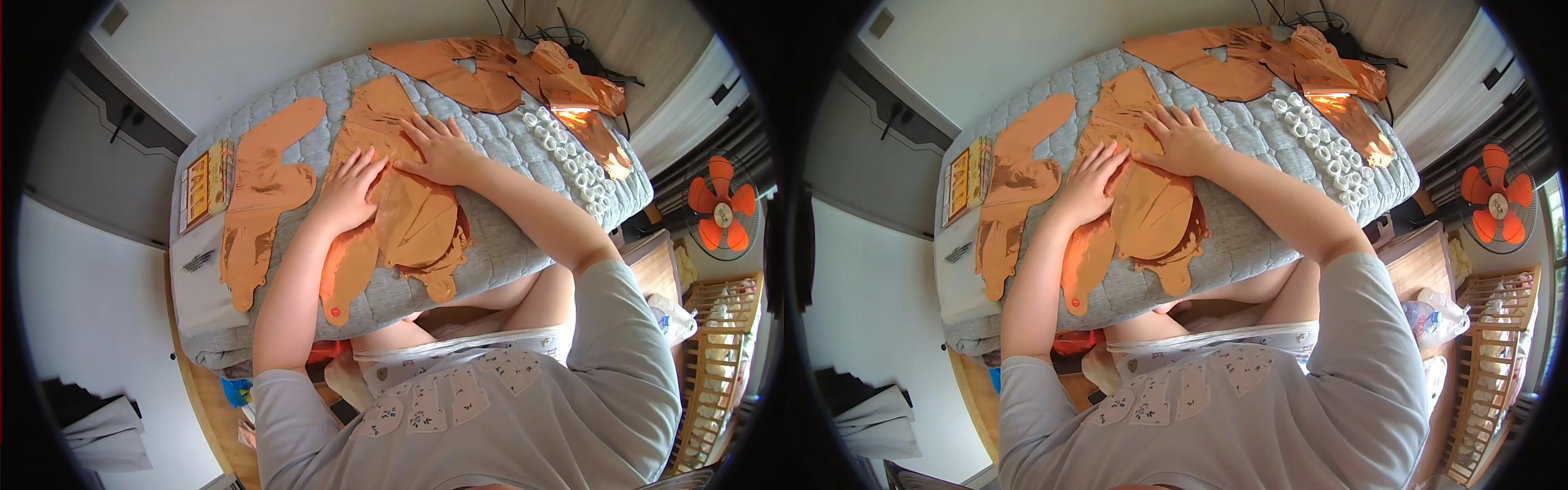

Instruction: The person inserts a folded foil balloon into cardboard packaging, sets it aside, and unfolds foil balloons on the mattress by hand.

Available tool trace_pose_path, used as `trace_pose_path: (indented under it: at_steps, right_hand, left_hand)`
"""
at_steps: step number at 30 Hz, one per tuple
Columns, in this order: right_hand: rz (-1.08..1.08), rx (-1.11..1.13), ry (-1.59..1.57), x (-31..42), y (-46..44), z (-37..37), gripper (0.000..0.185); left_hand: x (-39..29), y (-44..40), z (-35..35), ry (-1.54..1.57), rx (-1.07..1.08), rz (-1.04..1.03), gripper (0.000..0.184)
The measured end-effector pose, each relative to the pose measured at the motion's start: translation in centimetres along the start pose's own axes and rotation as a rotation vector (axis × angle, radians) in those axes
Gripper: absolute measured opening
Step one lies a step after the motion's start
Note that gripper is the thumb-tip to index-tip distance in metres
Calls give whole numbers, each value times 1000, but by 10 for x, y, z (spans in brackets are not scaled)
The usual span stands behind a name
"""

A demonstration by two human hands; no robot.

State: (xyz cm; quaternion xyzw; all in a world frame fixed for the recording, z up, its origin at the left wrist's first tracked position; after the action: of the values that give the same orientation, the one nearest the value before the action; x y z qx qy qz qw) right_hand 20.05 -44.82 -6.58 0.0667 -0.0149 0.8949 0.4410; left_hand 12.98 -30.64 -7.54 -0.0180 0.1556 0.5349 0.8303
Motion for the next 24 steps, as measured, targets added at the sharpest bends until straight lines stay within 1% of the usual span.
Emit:
trace_pose_path:
  at_steps: [2, 4, 5, 7, 8, 9, 11, 12, 13, 15, 16, 17, 19, 22, 24]
  right_hand:
    - [0, -11, -7, 0, 2, 1, 91]
    - [4, -26, -18, 2, 4, 4, 91]
    - [-4, -23, -18, 1, 4, 3, 91]
    - [-8, -30, -25, 2, 6, 5, 90]
    - [-8, -19, -26, 1, 6, 5, 91]
    - [-8, -9, -26, 1, 6, 4, 91]
    - [-7, -20, -32, 1, 7, 4, 92]
    - [-12, -18, -35, 1, 7, 5, 94]
    - [-6, -27, -38, 1, 8, 6, 94]
    - [-16, 1, -21, 1, 8, 5, 96]
    - [-18, 21, -41, 0, 7, 3, 100]
    - [-11, 22, -42, 1, 7, 4, 100]
    - [-29, 83, -29, 0, 6, 2, 103]
    - [-11, 34, -25, 0, 7, 3, 102]
    - [-5, 26, -31, 2, 8, 5, 103]
  left_hand:
    - [2, 1, 4, -10, -8, -4, 83]
    - [1, 3, 12, 241, -24, -65, 74]
    - [6, 2, 12, 228, -27, -61, 74]
    - [24, 2, 18, 981, -105, -205, 73]
    - [25, 8, 26, 1102, -163, -166, 63]
    - [23, 14, 35, 1090, -168, -164, 63]
    - [31, 28, 51, 1113, -182, -78, 58]
    - [25, 34, 61, 1063, -163, -58, 50]
    - [21, 34, 72, 1053, -169, -56, 50]
    - [5, 26, 75, 835, 61, 13, 42]
    - [-3, 15, 92, 517, -8, 32, 36]
    - [-3, -3, 92, 517, -11, 39, 36]
    - [-13, -42, 105, 116, -188, -77, 37]
    - [-11, -103, 97, 67, -218, -56, 37]
    - [-13, -128, 97, 4, -330, -146, 35]
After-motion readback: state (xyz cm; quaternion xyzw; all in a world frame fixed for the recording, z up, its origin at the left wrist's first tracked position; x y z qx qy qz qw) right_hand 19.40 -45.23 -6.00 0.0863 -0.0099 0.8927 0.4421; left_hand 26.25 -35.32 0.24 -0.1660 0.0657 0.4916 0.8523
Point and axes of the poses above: each hand's wrist, its own y-axis away from the middle knuckle, its own z-axis out of the back of the hand, x = y × z, the point moved 10 cm from there along -y, towards the middle knuckle, and after that the axes turned 12 degrees about x, right-handed, at the moved point
